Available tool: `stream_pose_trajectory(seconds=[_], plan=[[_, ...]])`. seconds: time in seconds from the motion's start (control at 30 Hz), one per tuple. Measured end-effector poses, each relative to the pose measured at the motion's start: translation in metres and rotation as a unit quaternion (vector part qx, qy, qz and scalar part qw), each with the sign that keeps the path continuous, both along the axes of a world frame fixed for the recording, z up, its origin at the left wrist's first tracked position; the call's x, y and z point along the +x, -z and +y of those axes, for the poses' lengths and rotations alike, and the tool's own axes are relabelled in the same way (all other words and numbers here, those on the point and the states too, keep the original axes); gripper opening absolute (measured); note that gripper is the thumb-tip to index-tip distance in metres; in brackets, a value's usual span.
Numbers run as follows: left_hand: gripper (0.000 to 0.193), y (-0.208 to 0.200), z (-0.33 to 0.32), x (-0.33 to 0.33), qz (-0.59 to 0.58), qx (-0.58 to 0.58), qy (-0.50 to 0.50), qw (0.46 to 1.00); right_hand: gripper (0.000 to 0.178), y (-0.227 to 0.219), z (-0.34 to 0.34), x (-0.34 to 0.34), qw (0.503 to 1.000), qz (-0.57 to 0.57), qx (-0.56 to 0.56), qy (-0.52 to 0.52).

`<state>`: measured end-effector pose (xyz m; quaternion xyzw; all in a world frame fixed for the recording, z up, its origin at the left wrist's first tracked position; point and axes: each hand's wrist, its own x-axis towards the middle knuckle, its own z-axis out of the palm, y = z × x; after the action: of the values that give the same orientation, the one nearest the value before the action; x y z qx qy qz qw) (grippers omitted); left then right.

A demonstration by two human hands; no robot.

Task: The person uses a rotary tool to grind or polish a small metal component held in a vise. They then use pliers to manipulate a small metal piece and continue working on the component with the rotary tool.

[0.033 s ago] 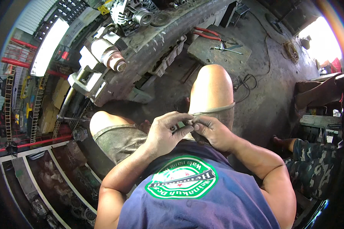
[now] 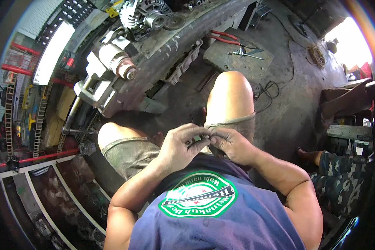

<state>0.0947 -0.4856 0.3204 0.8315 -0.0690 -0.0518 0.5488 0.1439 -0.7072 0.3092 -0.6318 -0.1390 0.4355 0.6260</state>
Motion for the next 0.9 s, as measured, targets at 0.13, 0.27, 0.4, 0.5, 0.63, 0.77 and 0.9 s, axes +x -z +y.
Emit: stream_pose_trajectory(seconds=[0.13,0.27,0.4,0.5,0.63,0.77,0.9], plan=[[0.03,-0.005,0.011,-0.002,-0.083,0.101,0.105,0.986,0.032,-0.022,-0.005,0.006,0.977,-0.187,-0.058,-0.084],[0.036,-0.012,0.012,-0.013,-0.16,0.227,0.147,0.949,0.03,-0.04,0.0,0.0,0.943,-0.282,-0.115,-0.136],[0.018,-0.021,0.013,-0.021,-0.133,0.238,0.223,0.936,0.026,-0.045,0.001,-0.001,0.944,-0.292,-0.039,-0.152],[0.021,-0.028,0.018,-0.029,-0.153,0.197,0.268,0.931,0.024,-0.045,-0.002,-0.007,0.949,-0.245,-0.03,-0.196],[0.027,-0.033,0.027,-0.032,-0.147,0.183,0.295,0.926,0.024,-0.047,0.001,-0.015,0.954,-0.222,-0.016,-0.202],[0.026,-0.031,0.028,-0.025,-0.177,0.199,0.228,0.937,0.026,-0.051,0.014,-0.005,0.952,-0.279,0.024,-0.122],[0.021,-0.035,0.033,-0.011,-0.192,0.136,0.089,0.968,0.039,-0.051,0.02,0.021,0.953,-0.274,-0.044,-0.126]])
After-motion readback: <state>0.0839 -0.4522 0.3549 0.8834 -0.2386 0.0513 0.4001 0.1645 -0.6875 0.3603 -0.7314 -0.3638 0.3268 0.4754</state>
